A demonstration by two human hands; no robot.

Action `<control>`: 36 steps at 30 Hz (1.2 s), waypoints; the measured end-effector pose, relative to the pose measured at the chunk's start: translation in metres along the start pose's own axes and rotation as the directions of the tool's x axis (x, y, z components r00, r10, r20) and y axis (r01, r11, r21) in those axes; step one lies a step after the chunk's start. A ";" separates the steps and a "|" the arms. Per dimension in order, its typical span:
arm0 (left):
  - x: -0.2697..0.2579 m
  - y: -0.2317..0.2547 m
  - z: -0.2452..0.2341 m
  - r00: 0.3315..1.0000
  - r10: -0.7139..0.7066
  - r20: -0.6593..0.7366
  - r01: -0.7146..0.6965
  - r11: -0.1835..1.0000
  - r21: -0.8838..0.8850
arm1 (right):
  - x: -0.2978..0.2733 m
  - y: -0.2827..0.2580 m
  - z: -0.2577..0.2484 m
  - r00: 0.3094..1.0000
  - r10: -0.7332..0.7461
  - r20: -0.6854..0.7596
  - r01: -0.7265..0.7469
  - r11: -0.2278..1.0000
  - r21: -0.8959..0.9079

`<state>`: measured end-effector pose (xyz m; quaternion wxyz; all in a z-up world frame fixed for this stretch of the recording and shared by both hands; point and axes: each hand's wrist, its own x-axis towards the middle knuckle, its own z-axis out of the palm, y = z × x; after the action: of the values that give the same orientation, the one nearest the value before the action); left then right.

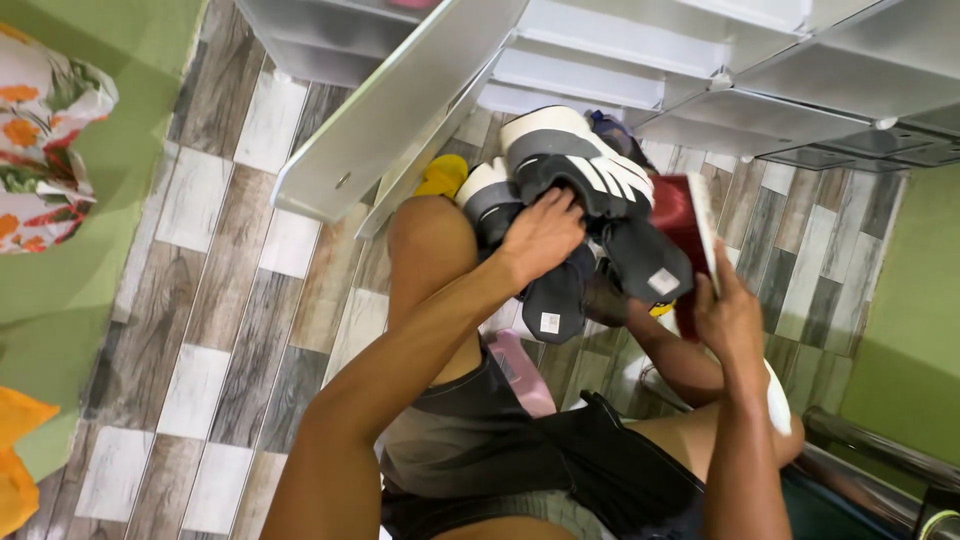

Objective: Cleaning various shoes from a storage rack using a brush and cloth.

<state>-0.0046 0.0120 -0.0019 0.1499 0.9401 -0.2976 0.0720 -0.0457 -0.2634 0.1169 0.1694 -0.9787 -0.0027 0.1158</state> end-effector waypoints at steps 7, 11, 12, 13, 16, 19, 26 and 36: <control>-0.005 0.007 -0.023 0.980 -0.192 -0.047 0.169 0.939 -0.301 | -0.015 0.048 0.078 0.955 -0.006 -0.296 0.041 0.993 0.111; -0.008 0.006 -0.002 0.943 -0.333 -0.020 0.295 0.861 -0.414 | -0.044 -0.050 0.087 0.971 -0.040 -0.237 0.136 0.904 0.405; -0.013 0.000 0.004 0.946 -0.323 -0.014 0.289 0.865 -0.410 | -0.047 -0.052 0.086 0.970 -0.029 -0.240 0.129 0.902 0.413; -0.017 -0.006 0.010 0.946 -0.316 -0.078 0.257 0.871 -0.418 | -0.049 -0.054 0.084 0.991 -0.046 -0.125 0.088 0.931 0.354; -0.021 -0.020 0.018 0.947 -0.271 -0.170 0.169 0.875 -0.453 | -0.043 -0.027 0.081 0.998 -0.007 -0.068 0.027 0.953 0.301; -0.021 -0.027 0.016 0.929 -0.336 -0.155 0.198 0.805 -0.560 | -0.031 0.013 0.083 0.975 0.174 -0.136 -0.103 0.903 0.417; -0.004 -0.022 0.005 0.765 -0.643 -0.033 0.197 0.282 -0.939 | -0.037 -0.057 0.070 0.938 0.344 -0.051 -0.203 0.661 0.723; 0.005 -0.042 0.030 0.552 -0.662 0.506 0.170 -0.505 -0.846 | -0.077 -0.024 0.163 0.988 0.156 0.021 -0.155 0.937 0.312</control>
<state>0.0255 0.0326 -0.0391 0.8524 0.4494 0.2481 -0.0992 -0.1566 -0.1902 -0.0074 0.3125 -0.9370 0.0933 0.1256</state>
